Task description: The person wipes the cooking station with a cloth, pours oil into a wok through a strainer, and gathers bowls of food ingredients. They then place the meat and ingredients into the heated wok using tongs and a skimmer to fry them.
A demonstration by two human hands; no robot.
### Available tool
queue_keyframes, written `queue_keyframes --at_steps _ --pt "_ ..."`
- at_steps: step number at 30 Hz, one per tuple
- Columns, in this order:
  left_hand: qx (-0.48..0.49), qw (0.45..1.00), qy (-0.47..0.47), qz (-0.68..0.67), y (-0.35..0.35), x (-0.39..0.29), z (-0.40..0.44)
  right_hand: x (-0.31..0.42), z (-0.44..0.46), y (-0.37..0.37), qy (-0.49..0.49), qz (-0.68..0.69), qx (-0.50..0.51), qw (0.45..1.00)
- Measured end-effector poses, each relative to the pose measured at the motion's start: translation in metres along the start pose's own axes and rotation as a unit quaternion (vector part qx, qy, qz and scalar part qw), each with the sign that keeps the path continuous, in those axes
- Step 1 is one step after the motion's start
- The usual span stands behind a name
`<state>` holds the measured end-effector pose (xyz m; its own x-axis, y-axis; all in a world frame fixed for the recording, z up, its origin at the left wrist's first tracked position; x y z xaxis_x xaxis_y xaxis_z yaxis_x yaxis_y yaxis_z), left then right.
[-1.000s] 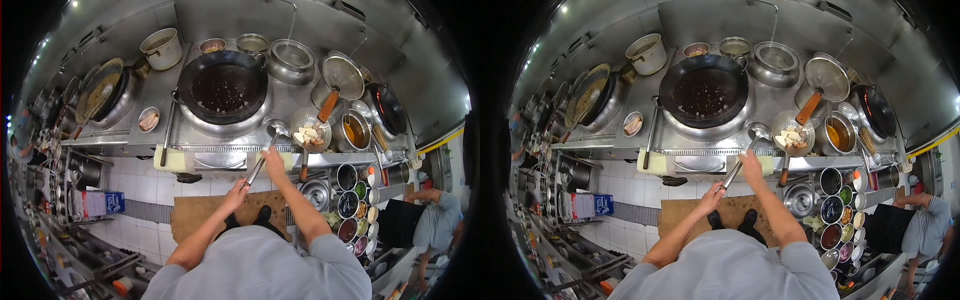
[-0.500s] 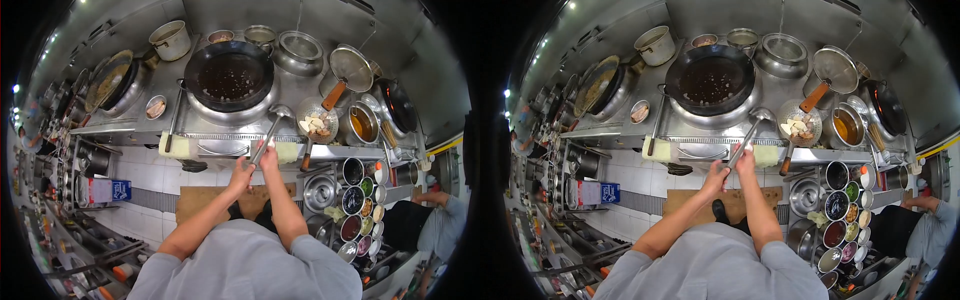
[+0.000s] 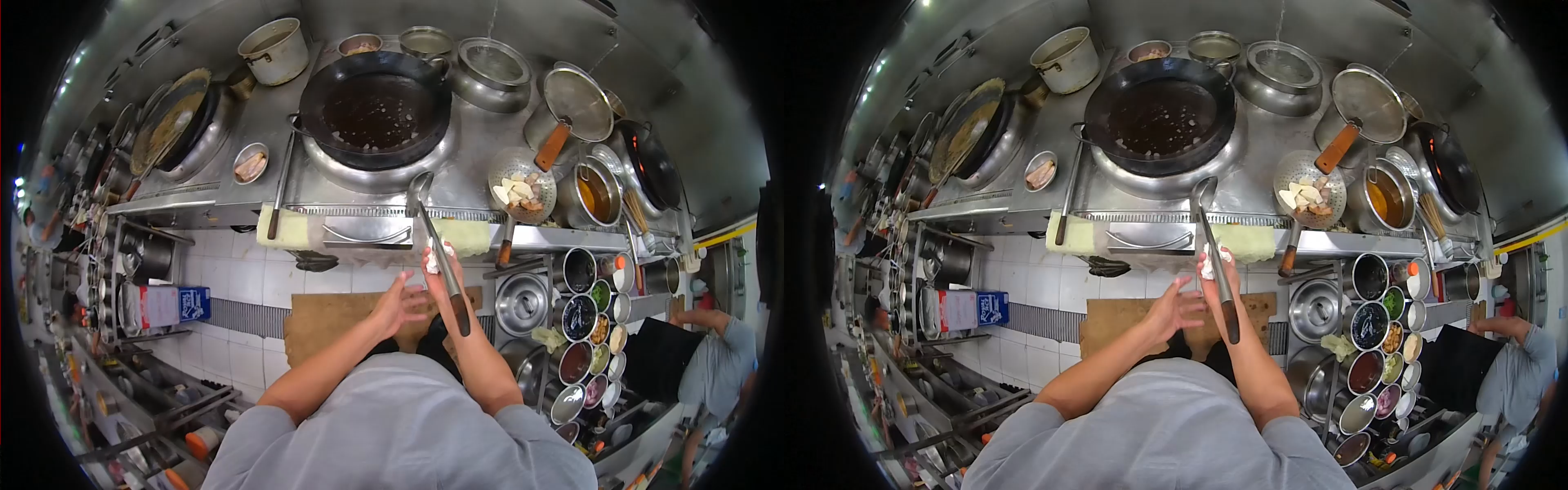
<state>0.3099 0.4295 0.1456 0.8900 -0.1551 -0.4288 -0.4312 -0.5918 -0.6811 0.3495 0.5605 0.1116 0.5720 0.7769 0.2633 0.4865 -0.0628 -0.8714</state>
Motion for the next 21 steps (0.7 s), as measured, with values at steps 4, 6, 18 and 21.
queue_keyframes --at_steps 4,6,18,21 --pt "-0.014 0.997 0.063 0.034 -0.008 0.009 -0.031 -0.018 0.003 0.025 0.003 -0.196 -0.144 0.97" --pt "-0.043 0.995 0.091 0.023 -0.003 0.014 -0.037 -0.035 0.002 0.032 -0.008 -0.197 -0.143 0.97" --pt "-0.179 0.912 -0.245 0.277 0.024 -0.002 -0.01 -0.04 -0.011 0.032 -0.019 -0.165 -0.161 0.973" --pt "-0.179 0.691 -0.49 0.5 -0.029 -0.045 -0.023 -0.044 -0.044 0.009 -0.008 -0.178 -0.138 0.974"
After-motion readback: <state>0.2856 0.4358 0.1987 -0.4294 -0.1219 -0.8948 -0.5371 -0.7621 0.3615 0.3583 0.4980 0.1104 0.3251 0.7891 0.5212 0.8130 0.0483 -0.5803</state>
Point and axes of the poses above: each hand's wrist, its own z-axis towards the middle knuckle, its own y-axis out of the back of the hand, x = y × z, the point moved 6 cm from there along z, towards the middle knuckle, and after that the axes turned 13 degrees about -z, right-handed, at the moved point
